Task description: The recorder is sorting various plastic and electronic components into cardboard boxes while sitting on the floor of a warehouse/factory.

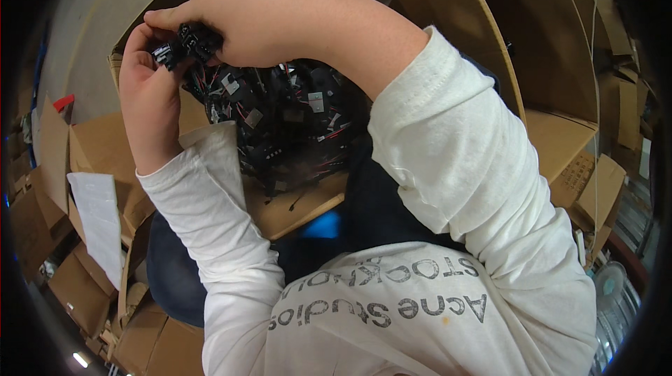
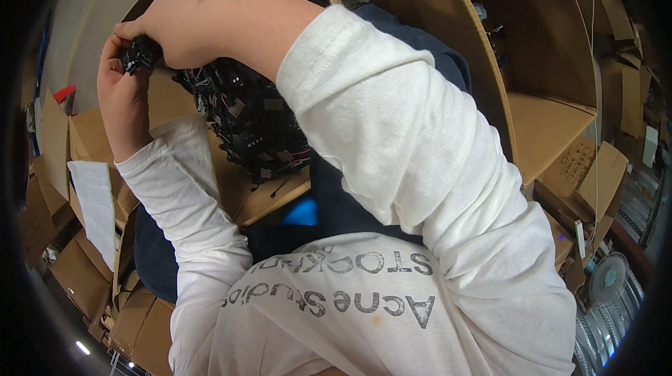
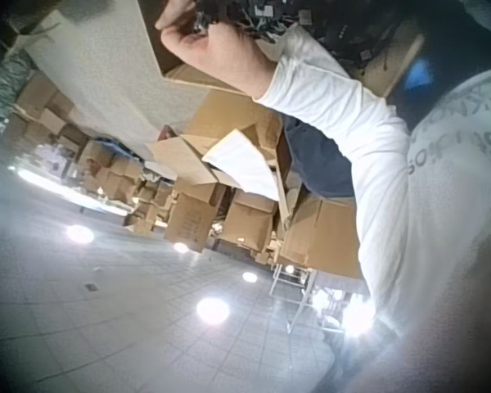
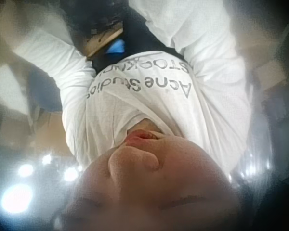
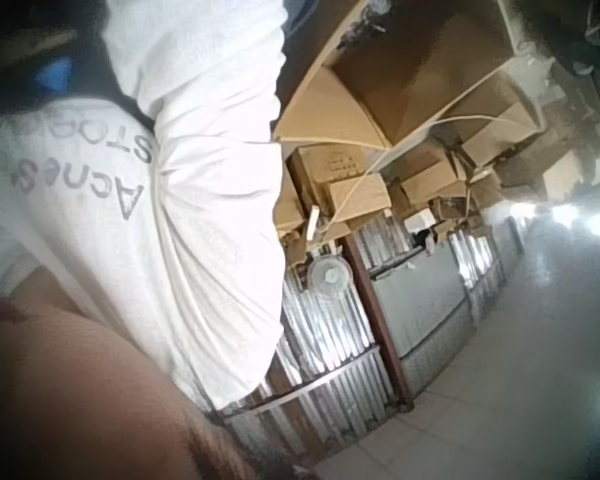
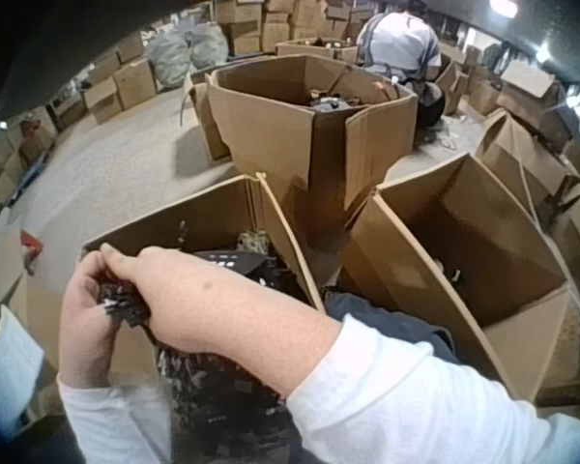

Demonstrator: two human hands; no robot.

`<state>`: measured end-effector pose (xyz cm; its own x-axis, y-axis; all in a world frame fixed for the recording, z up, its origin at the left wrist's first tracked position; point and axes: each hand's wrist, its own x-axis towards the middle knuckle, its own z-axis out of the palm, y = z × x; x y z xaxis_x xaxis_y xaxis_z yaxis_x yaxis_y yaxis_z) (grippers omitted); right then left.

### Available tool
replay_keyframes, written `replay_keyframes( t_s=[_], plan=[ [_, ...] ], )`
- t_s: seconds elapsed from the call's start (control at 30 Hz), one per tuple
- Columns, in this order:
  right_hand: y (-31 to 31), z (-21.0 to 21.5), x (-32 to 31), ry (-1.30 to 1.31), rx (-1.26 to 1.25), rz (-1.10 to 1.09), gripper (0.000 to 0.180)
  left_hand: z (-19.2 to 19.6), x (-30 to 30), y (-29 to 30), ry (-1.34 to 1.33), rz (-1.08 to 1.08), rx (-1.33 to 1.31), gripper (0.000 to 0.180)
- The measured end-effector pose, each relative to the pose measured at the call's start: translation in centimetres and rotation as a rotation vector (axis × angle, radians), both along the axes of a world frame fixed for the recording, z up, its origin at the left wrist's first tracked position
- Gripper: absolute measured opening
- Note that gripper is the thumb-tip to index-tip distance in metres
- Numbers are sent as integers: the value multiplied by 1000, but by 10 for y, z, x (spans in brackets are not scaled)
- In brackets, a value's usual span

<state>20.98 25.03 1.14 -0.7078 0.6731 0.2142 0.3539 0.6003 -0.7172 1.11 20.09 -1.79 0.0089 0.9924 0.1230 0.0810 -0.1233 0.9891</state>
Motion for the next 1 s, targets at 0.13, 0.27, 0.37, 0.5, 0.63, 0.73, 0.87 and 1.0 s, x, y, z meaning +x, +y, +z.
replay_keyframes(
  t_s=[0.13,0.27,0.37,0.5,0.63,0.73,0.87,1.0],
  plan=[
    [6,9,5,-92,-112,-75,38,-9,6,-7,-315,-74,-69,30],
    [10,26,10,-101,-269,-295,24,-92,-44,12,-19,-140,-417,41],
    [12,37,33,125,-268,-359,23,-226,-54,-5,834,-506,-1055,53],
    [13,36,30,180,-218,-385,20,-330,-37,-89,1202,-530,-797,62],
    [17,9,23,328,313,-560,21,-350,-31,-74,1276,-555,-820,48],
    [14,17,23,371,214,-558,26,-326,-25,-57,1381,-692,-975,43],
    [20,18,42,497,-151,-498,31,-305,-5,-17,947,-772,-858,49],
    [-11,85,-21,344,-138,-699,26,-331,-118,-1,1151,-276,-463,40]
  ],
)
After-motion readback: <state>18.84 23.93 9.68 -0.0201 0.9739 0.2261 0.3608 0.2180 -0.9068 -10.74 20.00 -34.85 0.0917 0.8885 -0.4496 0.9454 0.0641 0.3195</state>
